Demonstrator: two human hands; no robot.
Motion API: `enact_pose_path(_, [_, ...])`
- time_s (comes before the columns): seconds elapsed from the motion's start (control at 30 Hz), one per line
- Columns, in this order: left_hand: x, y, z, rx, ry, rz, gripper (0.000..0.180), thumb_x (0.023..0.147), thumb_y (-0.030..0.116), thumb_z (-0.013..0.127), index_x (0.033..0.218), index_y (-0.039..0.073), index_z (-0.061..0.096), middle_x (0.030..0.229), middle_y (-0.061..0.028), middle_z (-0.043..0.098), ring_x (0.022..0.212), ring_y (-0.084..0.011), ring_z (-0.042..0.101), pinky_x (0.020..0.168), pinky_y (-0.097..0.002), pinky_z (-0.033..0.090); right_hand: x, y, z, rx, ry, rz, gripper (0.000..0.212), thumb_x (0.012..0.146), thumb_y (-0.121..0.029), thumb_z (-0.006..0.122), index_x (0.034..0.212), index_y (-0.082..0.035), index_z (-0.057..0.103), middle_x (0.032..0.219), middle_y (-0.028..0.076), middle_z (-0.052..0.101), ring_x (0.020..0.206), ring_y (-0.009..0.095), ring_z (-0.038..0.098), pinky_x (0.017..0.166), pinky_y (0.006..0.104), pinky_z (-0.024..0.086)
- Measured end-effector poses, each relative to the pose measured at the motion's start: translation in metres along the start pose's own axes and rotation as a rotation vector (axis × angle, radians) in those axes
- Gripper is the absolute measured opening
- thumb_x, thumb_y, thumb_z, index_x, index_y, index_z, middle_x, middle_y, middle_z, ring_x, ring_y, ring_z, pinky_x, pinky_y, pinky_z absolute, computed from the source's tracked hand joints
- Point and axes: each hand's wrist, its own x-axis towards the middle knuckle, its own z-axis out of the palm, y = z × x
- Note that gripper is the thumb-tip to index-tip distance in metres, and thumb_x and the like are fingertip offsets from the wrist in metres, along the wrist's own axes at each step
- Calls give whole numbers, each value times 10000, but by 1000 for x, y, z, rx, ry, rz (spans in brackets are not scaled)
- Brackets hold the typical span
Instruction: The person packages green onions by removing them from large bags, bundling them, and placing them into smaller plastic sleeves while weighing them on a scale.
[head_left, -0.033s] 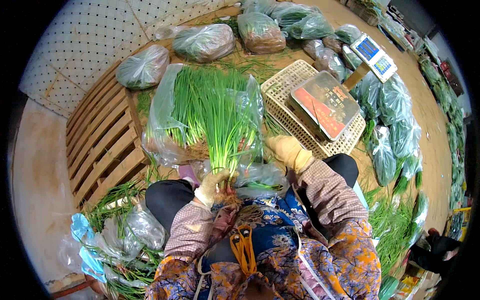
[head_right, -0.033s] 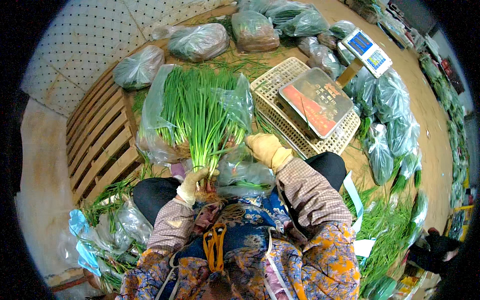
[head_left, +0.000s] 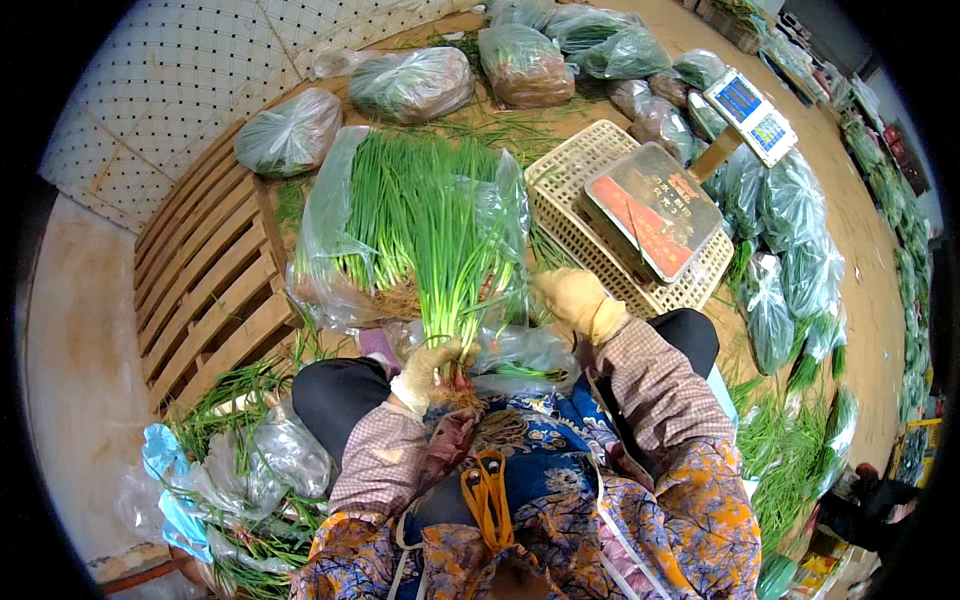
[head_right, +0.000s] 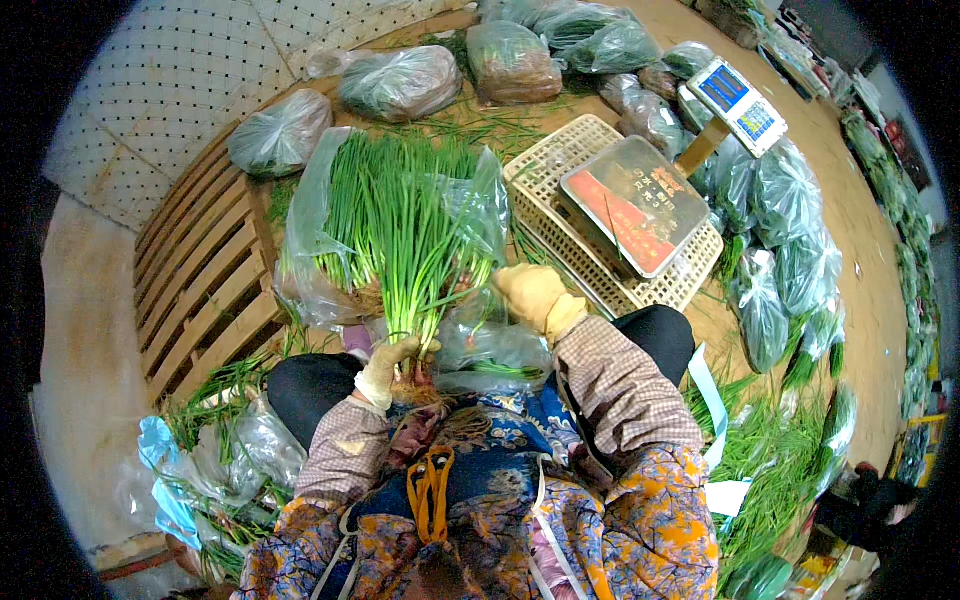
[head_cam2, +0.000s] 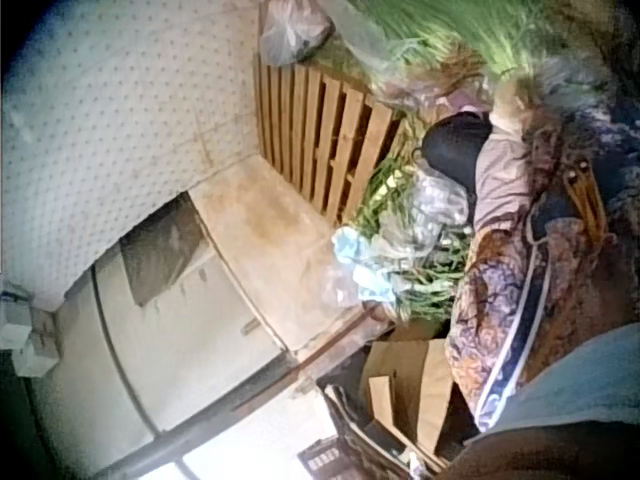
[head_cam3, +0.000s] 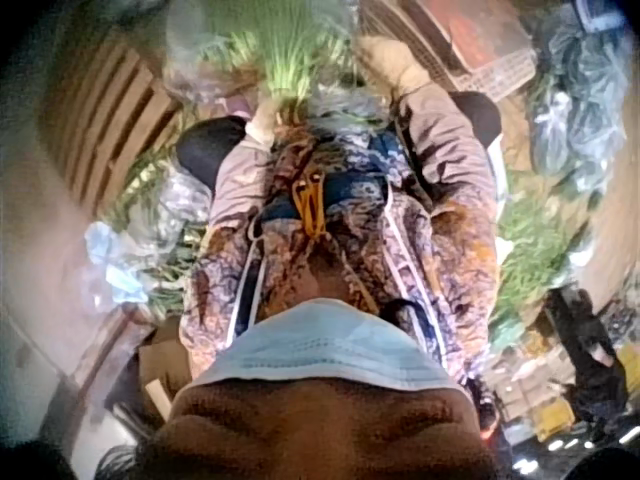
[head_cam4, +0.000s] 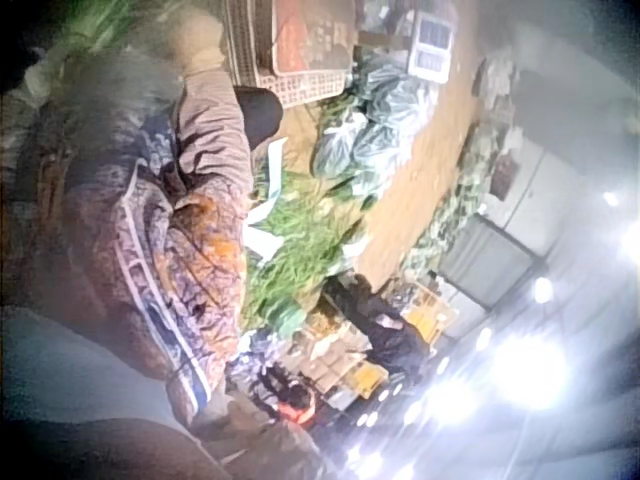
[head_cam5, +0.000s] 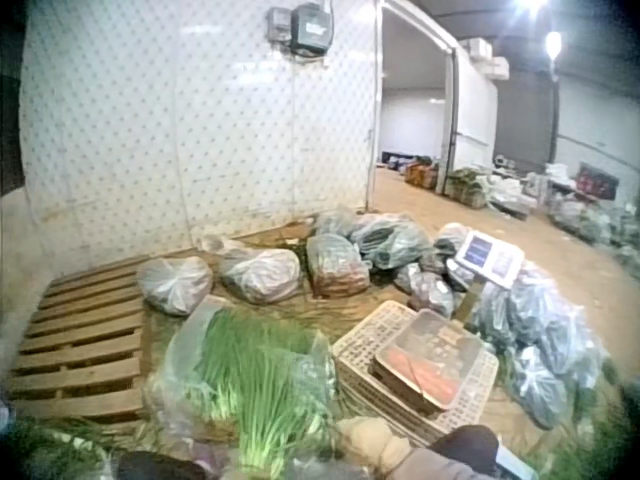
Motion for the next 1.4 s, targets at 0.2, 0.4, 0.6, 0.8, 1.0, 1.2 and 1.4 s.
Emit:
enact_pose_path(0.2, [-2,-3,10,-45,28,5,282,814,222,555,964,-15,580,846,-100,614,685,-154,555,576,-265,462,12,67,-3,973,520,458,426,812,-220,538,1188,-42,448,827,127,626,732,225,595,615,333,472])
enact_pose_path(0.4, [27,10,36,915,129,277,355,766,244,644,1040,29,574,806,-57,592,597,-132,539,503,-244,423,-5,-49,25,1436,-119,493,725,718,-298,682,1282,-15,326,1143,158,503,1038,245,489,905,368,371])
enact_pose_path(0.6, [49,42,55,1084,94,601,598,822,234,572,1320,75,281,981,-121,578,629,-160,574,568,-270,471,17,-34,65,2229,135,620,385,778,-172,605,1090,11,472,942,124,601,761,229,616,623,342,544])
enact_pose_path(0.8, [8,122,-25,275,78,21,537,881,287,478,1301,5,297,720,-83,619,576,-131,591,446,-204,446,28,4,41,2124,367,323,473,767,-99,596,1190,18,418,1077,132,559,953,203,564,826,346,482])
enact_pose_path(1.0, [3,116,-55,90,129,111,370,867,242,497,1146,1,498,766,-100,626,552,-105,579,402,-164,394,61,-61,79,1121,-104,378,465,729,-134,665,1122,19,469,1041,126,576,959,203,542,823,314,447])
enact_pose_path(1.2, [-35,154,-35,10,142,296,420,870,136,431,1220,-90,374,713,-68,611,368,-75,425,339,-161,318,12,-14,207,319,-453,136,346,856,-205,461,1142,-10,468,1058,184,554,977,298,533,833,358,432])
enact_pose_path(1.4, [-46,146,-72,356,55,-56,288,833,69,455,1086,-36,542,587,-83,575,451,-118,531,383,-196,397,42,-27,145,502,-903,196,310,847,-266,501,1012,-14,572,946,141,606,840,229,587,674,319,486])
